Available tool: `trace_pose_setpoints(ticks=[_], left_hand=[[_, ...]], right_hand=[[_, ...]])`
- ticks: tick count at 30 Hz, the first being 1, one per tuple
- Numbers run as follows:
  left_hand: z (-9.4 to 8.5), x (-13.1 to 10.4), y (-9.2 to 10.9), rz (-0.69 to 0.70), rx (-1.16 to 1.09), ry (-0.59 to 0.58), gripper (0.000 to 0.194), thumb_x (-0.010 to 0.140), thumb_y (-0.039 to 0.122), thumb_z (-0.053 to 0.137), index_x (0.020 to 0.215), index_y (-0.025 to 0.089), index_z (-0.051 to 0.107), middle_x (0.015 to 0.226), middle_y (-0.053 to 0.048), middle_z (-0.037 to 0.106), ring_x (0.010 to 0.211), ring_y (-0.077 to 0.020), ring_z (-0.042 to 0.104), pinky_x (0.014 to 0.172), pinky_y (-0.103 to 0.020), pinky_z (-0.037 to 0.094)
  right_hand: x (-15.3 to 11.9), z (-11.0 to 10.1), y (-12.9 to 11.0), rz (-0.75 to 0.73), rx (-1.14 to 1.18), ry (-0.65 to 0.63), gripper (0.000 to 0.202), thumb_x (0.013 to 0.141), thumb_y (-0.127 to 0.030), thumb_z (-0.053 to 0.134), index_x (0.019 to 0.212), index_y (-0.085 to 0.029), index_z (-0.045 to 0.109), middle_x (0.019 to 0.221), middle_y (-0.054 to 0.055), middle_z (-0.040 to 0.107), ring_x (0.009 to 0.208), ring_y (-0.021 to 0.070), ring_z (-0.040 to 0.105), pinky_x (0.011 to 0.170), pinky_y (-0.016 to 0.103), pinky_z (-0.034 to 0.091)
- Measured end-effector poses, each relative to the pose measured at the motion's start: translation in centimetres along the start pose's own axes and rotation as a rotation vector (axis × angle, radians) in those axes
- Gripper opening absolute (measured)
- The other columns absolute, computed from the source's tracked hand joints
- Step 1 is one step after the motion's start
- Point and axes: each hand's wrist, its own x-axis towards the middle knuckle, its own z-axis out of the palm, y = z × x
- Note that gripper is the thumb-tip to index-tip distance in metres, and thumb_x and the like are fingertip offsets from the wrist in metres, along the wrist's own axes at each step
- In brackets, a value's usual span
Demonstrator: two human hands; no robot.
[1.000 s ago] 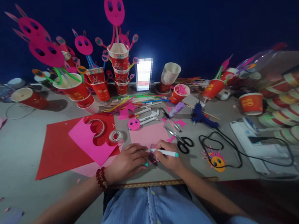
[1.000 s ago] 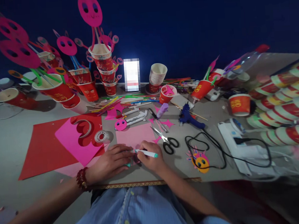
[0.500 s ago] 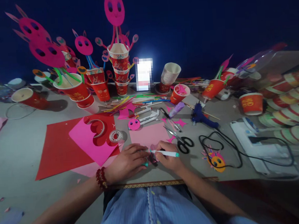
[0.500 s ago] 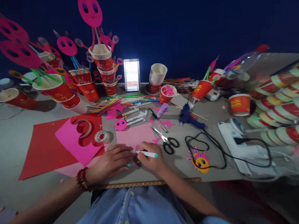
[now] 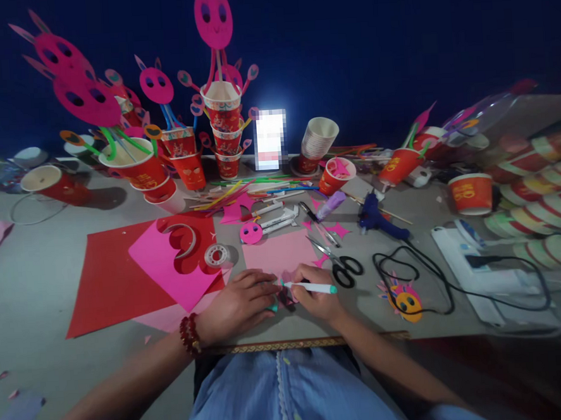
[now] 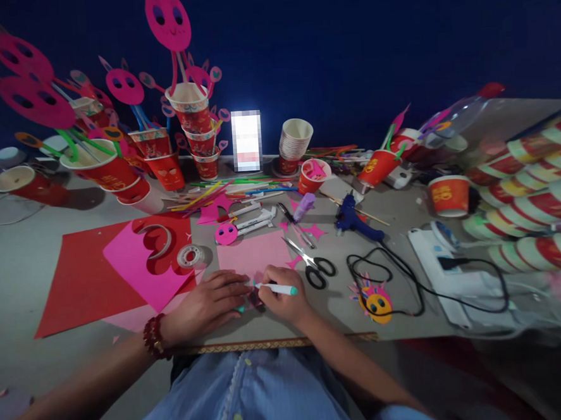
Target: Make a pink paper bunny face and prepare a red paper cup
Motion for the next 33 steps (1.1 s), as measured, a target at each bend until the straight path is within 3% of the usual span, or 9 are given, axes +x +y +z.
trace_pose_setpoints(ticks=[13, 21, 27, 33], left_hand=[[0.0, -0.1, -0.1, -0.001, -0.001, -0.011, 0.024, 0.101, 0.033, 0.053, 0.120, 0.021, 0.062, 0.129, -0.008, 0.069, 0.131, -0.0254, 0.052, 0.112, -0.047, 0.039], [0.1, -0.1, -0.1, 0.008, -0.006, -0.007, 0.027, 0.101, 0.035, 0.052, 0.121, 0.020, 0.062, 0.129, -0.008, 0.069, 0.130, -0.0262, 0.053, 0.112, -0.046, 0.038], [0.1, -0.1, -0.1, -0.001, -0.013, -0.008, 0.028, 0.102, 0.036, 0.051, 0.123, 0.020, 0.061, 0.129, -0.009, 0.069, 0.130, -0.0257, 0.053, 0.112, -0.047, 0.039], [0.0, 0.0, 0.0, 0.000, -0.018, -0.012, 0.029, 0.102, 0.034, 0.051, 0.125, 0.020, 0.059, 0.129, -0.008, 0.069, 0.130, -0.0255, 0.052, 0.111, -0.047, 0.039]], right_hand=[[-0.5, 0.1, 0.5, 0.040, 0.126, 0.069, 0.019, 0.081, -0.018, 0.050, 0.063, -0.024, 0.048, 0.053, -0.005, 0.049, 0.049, 0.0132, 0.045, 0.052, 0.027, 0.034], [-0.2, -0.5, 0.4, 0.096, 0.205, 0.069, 0.007, 0.087, -0.020, 0.053, 0.081, -0.023, 0.052, 0.060, -0.006, 0.051, 0.048, 0.0119, 0.048, 0.047, 0.023, 0.036], [0.1, -1.1, 0.8, 0.039, 0.127, 0.056, 0.016, 0.081, -0.018, 0.054, 0.067, -0.023, 0.049, 0.054, -0.006, 0.047, 0.048, 0.0123, 0.043, 0.049, 0.025, 0.033], [0.0, -0.7, 1.3, 0.019, 0.079, 0.058, 0.017, 0.081, -0.019, 0.053, 0.065, -0.023, 0.051, 0.054, -0.005, 0.049, 0.050, 0.0131, 0.044, 0.052, 0.026, 0.033]])
